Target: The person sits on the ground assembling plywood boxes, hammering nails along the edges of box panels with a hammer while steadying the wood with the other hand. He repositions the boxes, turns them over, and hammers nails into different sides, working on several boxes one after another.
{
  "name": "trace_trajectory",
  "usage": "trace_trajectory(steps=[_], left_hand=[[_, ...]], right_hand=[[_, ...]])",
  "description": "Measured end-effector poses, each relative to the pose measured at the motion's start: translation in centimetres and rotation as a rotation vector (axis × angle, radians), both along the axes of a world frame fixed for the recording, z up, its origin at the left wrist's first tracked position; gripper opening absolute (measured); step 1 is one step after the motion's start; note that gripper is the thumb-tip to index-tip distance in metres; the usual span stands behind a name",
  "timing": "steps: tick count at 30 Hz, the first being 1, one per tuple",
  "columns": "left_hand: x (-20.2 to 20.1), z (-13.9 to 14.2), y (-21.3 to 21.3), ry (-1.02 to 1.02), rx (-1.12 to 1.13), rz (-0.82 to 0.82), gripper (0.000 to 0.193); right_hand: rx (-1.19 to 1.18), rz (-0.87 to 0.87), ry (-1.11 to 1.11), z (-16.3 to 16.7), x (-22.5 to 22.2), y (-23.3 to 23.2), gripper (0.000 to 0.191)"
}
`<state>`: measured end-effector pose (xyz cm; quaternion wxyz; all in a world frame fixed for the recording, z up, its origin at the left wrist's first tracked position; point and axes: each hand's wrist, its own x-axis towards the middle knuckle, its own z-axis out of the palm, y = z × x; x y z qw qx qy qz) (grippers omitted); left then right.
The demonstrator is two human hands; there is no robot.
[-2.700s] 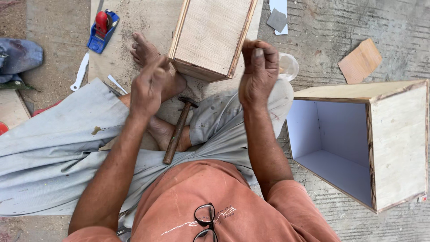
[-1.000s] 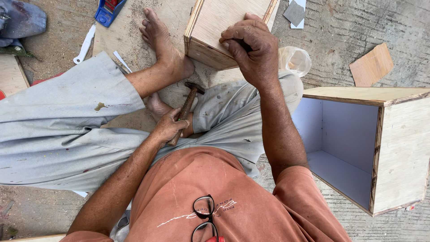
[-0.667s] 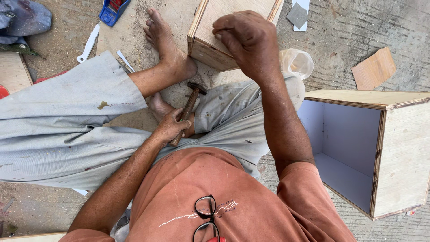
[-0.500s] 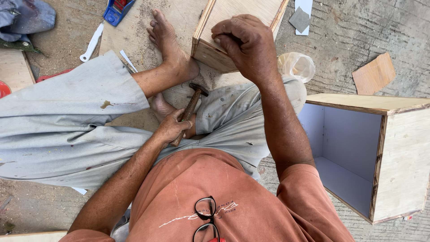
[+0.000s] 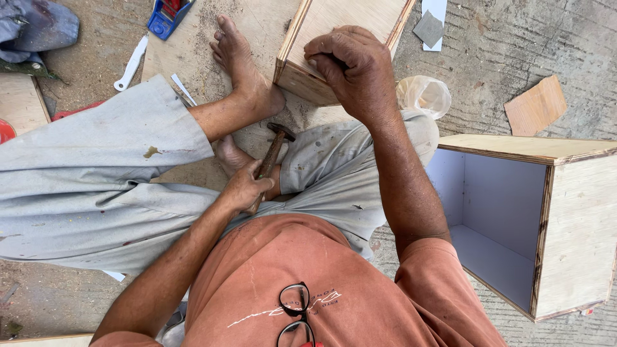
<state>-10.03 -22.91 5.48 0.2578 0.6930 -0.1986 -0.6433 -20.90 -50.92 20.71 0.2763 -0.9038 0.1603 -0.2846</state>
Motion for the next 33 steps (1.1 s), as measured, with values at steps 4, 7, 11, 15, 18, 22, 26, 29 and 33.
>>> trace_trajectory(steps=[4,7,11,15,18,22,26,29,33], left_hand=[[0.7,6.5,1.5,-0.243,0.064,-0.143,0.087],[1.2,12.7,3.3,-0.513,-0.094,-0.166,0.086],[3.0,18.8,3.9,-0.863,-0.676,-0.114,0.074],[5.2,21.5,1.7,-0.510,-0.613,-0.070,0.082],[6.0,23.4,0.1,-0.484,-0.525,-0.161,0.081],[6.4,26.0,-1.5,-0.640,-0.623,-0.314,0.073],[6.5,27.4,-2.6,-0.557,-0.342,-0.296,0.077],[6.4,27.5,-3.1,-0.587,-0.357,-0.281,0.076],[6.4,27.1,-3.1,-0.577,-0.373,-0.255,0.076]], right_hand=[[0.026,-0.012,0.000,0.1,-0.2,0.0,0.010],[0.029,-0.014,-0.007,-0.1,-0.2,0.0,0.018],[0.103,-0.016,0.002,-0.4,-0.3,0.1,0.044],[0.112,-0.035,0.012,-0.8,-0.6,0.2,0.066],[0.050,-0.041,-0.007,-1.5,-0.8,0.0,0.075],[-0.031,-0.079,-0.004,-2.8,-0.9,-0.4,0.080],[-0.016,-0.072,-0.003,-3.6,-1.2,-0.6,0.078],[0.019,-0.057,-0.012,-3.6,-1.4,-0.6,0.079],[-0.019,-0.054,-0.032,-3.1,-1.2,-0.4,0.079]])
